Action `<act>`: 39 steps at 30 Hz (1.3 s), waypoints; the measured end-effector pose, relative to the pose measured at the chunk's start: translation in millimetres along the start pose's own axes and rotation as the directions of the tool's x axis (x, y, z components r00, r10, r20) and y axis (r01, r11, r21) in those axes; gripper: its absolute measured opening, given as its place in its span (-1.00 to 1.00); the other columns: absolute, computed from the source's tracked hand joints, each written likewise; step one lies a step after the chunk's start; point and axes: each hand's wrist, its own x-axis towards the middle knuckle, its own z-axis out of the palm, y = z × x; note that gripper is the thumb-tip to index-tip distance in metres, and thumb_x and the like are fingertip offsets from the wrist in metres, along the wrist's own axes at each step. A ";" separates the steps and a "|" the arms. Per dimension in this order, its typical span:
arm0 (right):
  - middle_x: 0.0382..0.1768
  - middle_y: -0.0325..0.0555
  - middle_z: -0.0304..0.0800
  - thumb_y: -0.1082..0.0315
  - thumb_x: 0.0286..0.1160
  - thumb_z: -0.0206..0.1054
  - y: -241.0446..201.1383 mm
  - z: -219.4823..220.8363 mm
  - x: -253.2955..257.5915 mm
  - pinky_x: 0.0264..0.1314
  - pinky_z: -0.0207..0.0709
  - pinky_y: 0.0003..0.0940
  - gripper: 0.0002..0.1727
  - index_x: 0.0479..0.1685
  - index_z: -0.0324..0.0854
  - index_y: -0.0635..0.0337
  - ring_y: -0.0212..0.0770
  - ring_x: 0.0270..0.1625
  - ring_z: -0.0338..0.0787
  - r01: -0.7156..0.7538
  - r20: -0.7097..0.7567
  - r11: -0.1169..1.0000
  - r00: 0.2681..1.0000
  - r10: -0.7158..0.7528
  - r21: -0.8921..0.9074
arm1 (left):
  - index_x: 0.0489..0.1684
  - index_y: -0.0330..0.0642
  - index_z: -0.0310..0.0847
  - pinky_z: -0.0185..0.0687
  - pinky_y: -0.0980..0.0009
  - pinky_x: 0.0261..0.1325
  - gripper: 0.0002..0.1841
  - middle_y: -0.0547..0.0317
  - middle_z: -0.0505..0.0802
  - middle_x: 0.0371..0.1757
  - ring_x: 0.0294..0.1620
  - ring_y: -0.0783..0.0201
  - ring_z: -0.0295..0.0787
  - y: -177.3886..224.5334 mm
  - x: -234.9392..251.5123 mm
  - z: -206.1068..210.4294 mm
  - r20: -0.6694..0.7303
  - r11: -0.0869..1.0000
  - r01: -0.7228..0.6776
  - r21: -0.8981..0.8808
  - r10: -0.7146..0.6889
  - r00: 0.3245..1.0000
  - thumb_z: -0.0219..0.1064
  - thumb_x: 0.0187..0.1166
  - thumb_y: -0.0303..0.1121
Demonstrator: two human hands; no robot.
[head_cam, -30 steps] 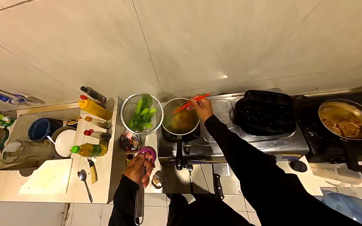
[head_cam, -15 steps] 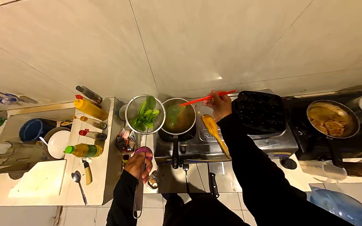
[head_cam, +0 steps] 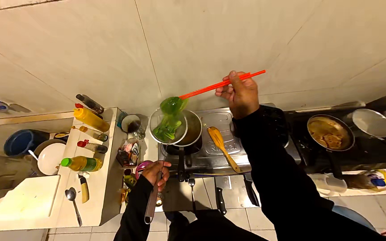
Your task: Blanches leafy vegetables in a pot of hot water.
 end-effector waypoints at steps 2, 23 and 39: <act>-0.34 -0.18 0.88 0.32 0.83 0.14 16.4 4.2 -5.2 -0.21 0.89 -0.25 -0.82 -0.08 0.58 0.22 -0.24 -0.39 0.91 0.015 0.053 0.997 0.999 -0.011 -0.075 | 0.18 -0.28 0.52 0.43 0.59 -0.85 -0.54 0.31 0.64 -0.72 -0.88 0.48 0.48 -0.8 2.6 3.2 0.057 1.000 0.012 -0.029 -0.011 0.998 -0.35 0.81 -0.32; -0.23 -0.02 0.90 0.28 0.72 0.31 104.1 -45.7 -23.2 -0.13 0.86 -0.29 -0.72 0.09 0.74 0.35 -0.27 -0.31 0.90 0.048 0.197 0.876 0.979 0.055 -0.481 | 0.17 -0.25 0.52 0.45 0.62 -0.85 -0.53 0.34 0.63 -0.73 -0.90 0.49 0.48 64.2 -0.5 0.5 0.008 0.993 -0.056 0.106 0.055 0.998 -0.38 0.76 -0.36; -0.13 0.10 0.84 0.29 0.80 0.22 158.1 -33.3 -22.8 -0.18 0.86 -0.28 -0.67 0.13 0.60 0.47 -0.20 -0.37 0.89 -0.382 -0.192 0.900 0.919 0.345 -0.212 | 0.21 -0.33 0.47 0.40 0.64 -0.86 -0.52 0.33 0.61 -0.72 -0.90 0.50 0.45 55.1 4.9 2.1 -0.074 0.998 -0.025 0.059 0.030 0.997 -0.45 0.83 -0.37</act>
